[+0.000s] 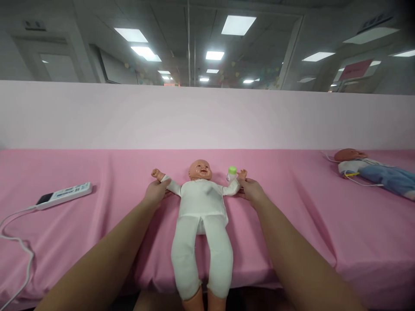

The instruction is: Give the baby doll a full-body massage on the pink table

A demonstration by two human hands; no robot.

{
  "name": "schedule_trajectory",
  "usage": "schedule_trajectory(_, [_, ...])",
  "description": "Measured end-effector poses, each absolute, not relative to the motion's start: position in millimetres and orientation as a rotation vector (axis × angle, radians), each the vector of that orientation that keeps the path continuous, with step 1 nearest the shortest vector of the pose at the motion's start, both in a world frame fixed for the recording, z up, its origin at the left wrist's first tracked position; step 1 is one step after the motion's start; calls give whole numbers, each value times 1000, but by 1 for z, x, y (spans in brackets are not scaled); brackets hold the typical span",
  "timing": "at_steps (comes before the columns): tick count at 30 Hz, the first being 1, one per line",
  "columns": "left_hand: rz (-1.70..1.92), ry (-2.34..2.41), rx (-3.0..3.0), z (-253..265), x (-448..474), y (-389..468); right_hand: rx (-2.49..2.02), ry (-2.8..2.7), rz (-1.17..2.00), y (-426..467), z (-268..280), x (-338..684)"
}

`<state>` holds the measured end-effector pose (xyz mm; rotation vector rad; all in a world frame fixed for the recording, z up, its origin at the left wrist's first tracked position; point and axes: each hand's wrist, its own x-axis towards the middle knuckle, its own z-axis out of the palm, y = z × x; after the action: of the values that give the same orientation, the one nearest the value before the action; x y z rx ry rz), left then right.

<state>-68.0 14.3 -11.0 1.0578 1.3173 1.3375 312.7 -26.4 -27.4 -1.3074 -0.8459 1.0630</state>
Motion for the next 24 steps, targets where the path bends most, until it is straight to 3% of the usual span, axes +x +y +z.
schedule_trajectory(5, [1271, 1367, 953, -10, -72, 19, -1541, -773, 957, -23, -33, 323])
schedule_trajectory(11, [1307, 1325, 1150, -3, -65, 7, -1324, -908, 1011, -28, -19, 311])
schedule_trajectory(16, [1222, 1386, 1750, 3, -48, -17, -1090, -1316, 931, -51, 3, 285])
schedule_trajectory(20, [981, 1143, 2246, 11, -38, -29, -1074, -1791, 887, -68, 15, 262])
schedule_trajectory(24, [797, 1045, 2390, 19, -38, -31, -997, -2101, 760, -73, 21, 252])
